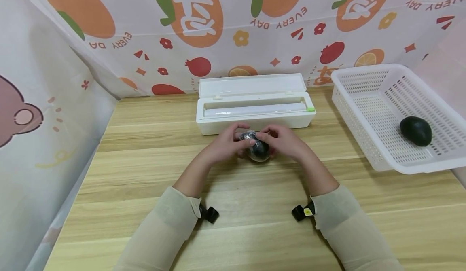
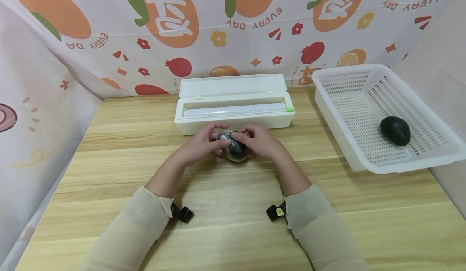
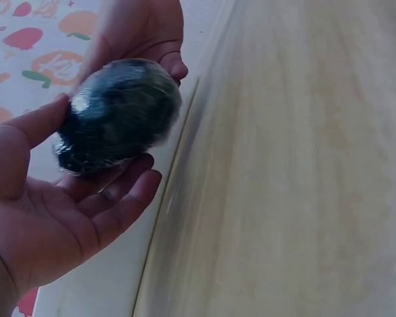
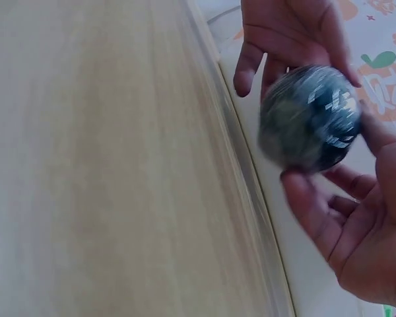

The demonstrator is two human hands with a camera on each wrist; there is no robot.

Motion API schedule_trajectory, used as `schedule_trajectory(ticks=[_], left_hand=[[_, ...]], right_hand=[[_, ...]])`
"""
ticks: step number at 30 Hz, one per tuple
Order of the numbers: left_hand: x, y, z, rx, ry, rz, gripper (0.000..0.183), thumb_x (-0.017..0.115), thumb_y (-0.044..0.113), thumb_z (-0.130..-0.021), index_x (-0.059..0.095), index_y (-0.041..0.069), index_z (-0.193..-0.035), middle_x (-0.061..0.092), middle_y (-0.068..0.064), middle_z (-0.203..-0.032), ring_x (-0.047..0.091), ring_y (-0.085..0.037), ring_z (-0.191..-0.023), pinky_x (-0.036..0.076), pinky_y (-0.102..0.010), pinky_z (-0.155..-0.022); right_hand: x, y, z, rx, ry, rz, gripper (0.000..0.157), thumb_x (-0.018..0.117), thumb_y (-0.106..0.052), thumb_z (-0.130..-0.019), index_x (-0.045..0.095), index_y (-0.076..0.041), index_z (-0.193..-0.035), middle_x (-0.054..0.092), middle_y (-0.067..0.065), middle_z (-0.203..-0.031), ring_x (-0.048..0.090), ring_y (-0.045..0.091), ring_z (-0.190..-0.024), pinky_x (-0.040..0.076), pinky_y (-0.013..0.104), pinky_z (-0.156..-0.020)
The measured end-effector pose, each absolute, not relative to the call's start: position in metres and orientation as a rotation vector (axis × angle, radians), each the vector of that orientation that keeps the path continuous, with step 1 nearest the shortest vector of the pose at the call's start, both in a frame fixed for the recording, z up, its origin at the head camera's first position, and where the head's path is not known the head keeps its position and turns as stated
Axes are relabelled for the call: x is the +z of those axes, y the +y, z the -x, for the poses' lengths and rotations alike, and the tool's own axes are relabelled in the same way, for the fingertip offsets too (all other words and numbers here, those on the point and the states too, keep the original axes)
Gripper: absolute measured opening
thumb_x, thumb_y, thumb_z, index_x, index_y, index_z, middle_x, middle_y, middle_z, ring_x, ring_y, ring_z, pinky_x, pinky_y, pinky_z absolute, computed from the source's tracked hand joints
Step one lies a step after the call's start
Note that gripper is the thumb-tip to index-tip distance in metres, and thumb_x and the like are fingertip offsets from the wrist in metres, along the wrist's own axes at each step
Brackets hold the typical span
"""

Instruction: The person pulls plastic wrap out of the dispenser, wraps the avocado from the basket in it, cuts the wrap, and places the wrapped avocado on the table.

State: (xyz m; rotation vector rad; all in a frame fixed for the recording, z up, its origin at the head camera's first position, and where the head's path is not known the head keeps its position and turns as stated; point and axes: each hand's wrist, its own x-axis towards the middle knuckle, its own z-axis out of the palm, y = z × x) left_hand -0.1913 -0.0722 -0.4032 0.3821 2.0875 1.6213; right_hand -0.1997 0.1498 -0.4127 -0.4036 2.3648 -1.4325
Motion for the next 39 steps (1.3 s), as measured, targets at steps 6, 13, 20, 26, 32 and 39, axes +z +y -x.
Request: schedule_trajectory(ticks=[6,13,20,26,32,39], left_hand=[[-0.397,-0.073,0.192,1.781,2.032,-0.294,0.043,0.061,0.024,-0.099,0.04,0.004,-0.131,0.064,-0.022,-0.123,0.069,-0.024,-0.093,0.058,-0.049,-0.081],[-0.386,-0.075,0.189,1.89,2.113,-0.357,0.046,0.066,0.022,-0.096,0.049,0.009,-0.137,0.061,-0.015,-0.129,0.061,-0.024,-0.111,0.058,-0.038,-0.081],[-0.375,-0.082,0.178,1.723,2.295,-0.476,0.076,0.078,0.024,-0.085,0.039,0.026,-0.15,0.047,-0.004,-0.142,0.053,-0.031,-0.125,0.05,-0.044,-0.098],[-0.352,-0.111,0.173,1.61,2.414,-0.44,0.071,0.075,0.025,-0.088,0.039,0.033,-0.148,0.045,-0.009,-0.141,0.053,-0.034,-0.121,0.054,-0.045,-0.088],[-0.337,-0.171,0.187,1.705,2.473,-0.202,0.071,0.068,0.014,-0.09,0.028,0.02,-0.149,0.039,-0.017,-0.149,0.044,-0.036,-0.128,0.049,-0.053,-0.096],[-0.35,-0.223,0.22,1.599,2.567,0.07,0.067,0.059,0.026,-0.096,0.025,0.003,-0.149,0.031,-0.022,-0.153,0.036,-0.036,-0.137,0.042,-0.053,-0.105]], right_hand=[[-0.411,0.149,0.199,-1.647,2.265,0.398,0.037,0.063,-0.043,-0.095,0.064,-0.009,-0.111,0.066,0.014,-0.088,0.063,0.026,-0.062,0.058,0.046,-0.059],[-0.402,0.145,0.196,-1.804,2.161,0.383,0.039,0.064,-0.037,-0.096,0.061,-0.006,-0.119,0.066,0.017,-0.103,0.07,0.024,-0.078,0.06,0.045,-0.068],[-0.397,0.13,0.186,-1.912,2.08,0.366,0.037,0.062,-0.029,-0.098,0.059,-0.003,-0.124,0.069,0.016,-0.104,0.072,0.021,-0.082,0.059,0.046,-0.075],[-0.398,0.131,0.18,-1.815,2.12,0.45,0.042,0.062,-0.031,-0.098,0.059,-0.001,-0.127,0.064,0.021,-0.12,0.07,0.03,-0.099,0.057,0.05,-0.083],[-0.398,0.137,0.172,-1.724,2.229,0.46,0.045,0.064,-0.034,-0.096,0.06,-0.001,-0.126,0.062,0.022,-0.121,0.069,0.03,-0.1,0.057,0.047,-0.083],[-0.391,0.148,0.164,-1.627,2.363,0.473,0.039,0.063,-0.044,-0.094,0.064,-0.015,-0.121,0.067,0.015,-0.116,0.067,0.03,-0.102,0.057,0.047,-0.084]])
